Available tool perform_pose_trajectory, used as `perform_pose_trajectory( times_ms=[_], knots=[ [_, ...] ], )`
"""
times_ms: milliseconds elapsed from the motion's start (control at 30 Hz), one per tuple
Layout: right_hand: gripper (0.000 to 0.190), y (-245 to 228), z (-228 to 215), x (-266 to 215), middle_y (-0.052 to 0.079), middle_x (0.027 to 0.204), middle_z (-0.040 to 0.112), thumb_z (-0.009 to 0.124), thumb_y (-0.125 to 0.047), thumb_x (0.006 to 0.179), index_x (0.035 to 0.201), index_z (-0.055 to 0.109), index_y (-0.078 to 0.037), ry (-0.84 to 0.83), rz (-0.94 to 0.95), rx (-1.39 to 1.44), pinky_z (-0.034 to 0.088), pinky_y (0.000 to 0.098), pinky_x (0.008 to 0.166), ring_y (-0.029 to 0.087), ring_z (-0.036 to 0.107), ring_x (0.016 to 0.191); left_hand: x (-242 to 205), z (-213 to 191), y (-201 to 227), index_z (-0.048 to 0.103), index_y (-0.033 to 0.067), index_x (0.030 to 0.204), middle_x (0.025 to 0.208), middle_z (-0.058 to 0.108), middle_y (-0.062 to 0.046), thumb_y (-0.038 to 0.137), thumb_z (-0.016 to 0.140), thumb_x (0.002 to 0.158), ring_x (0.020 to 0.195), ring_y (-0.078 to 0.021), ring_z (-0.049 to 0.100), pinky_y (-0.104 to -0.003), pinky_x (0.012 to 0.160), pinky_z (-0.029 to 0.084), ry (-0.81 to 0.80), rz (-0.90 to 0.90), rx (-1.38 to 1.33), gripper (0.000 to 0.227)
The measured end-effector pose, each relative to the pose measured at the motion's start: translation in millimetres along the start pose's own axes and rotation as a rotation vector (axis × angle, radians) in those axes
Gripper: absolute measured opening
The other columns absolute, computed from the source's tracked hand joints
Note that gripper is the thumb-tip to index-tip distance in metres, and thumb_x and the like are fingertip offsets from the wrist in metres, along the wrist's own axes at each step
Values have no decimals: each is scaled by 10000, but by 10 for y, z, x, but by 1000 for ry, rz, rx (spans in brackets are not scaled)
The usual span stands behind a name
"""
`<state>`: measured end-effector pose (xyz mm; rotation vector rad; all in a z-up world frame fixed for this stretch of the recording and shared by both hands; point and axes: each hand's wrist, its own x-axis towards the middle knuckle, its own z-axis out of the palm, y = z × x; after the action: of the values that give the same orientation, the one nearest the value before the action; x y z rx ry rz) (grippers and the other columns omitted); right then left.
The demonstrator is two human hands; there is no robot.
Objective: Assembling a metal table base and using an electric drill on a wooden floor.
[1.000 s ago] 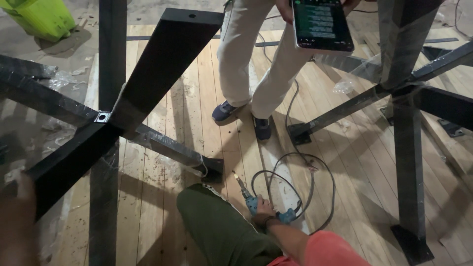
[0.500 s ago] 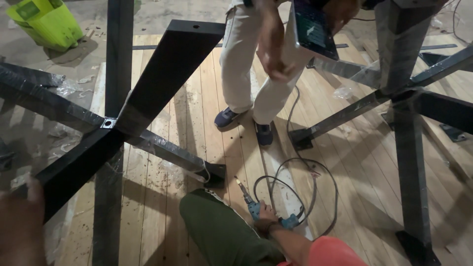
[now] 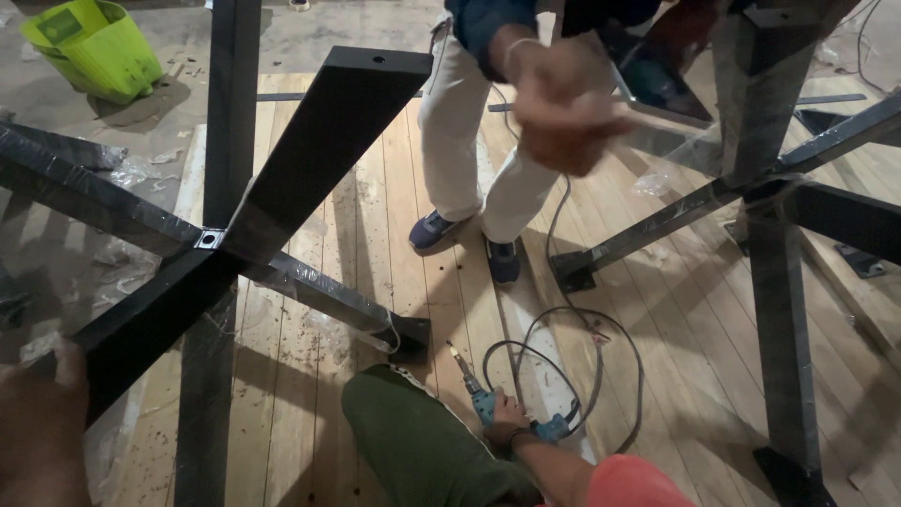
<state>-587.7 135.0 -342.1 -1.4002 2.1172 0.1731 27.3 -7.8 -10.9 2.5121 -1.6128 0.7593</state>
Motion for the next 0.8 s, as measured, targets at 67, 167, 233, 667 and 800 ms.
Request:
perform_pose_trajectory(
  times_ms=[67,167,233,667,800],
  knots=[
    [1112,14,3,5,145,1447,436,858,-389,727,1570,161,-188,-3,-13,-4,462,583,1066,418,440,1363,-32,-81,23,726,-24,917,659,658,-179,464,523,1200,522,-254,655,-327,429,503,19,-50,-79,600],
    [1117,7,-9,-3,150,1442,440,858,-373,723,1573,161,-179,-2,-22,9,466,577,1062,413,456,1350,-34,-50,12,709,-40,892,612,642,-161,468,537,1190,508,-254,644,-333,413,493,57,-78,-129,613],
    [1113,9,-1,2,145,1436,445,859,-364,715,1569,169,-179,2,-18,25,470,575,1059,399,466,1348,-30,63,-35,704,-32,873,600,632,-148,465,544,1185,487,-243,634,-332,392,489,77,-57,-102,608],
    [1099,6,-29,4,139,1443,440,838,-348,738,1582,154,-186,4,-6,7,448,584,1074,398,463,1351,-59,188,-74,699,1,880,651,632,-103,548,471,1121,454,-173,590,-313,450,454,122,-55,129,639],
    [1163,41,-11,29,153,1466,428,845,-319,705,1604,121,-175,-52,4,-2,448,563,1103,406,446,1379,-30,210,-45,716,17,864,730,659,-102,633,437,1123,576,-185,642,-334,560,499,140,-66,244,724]
  ],
)
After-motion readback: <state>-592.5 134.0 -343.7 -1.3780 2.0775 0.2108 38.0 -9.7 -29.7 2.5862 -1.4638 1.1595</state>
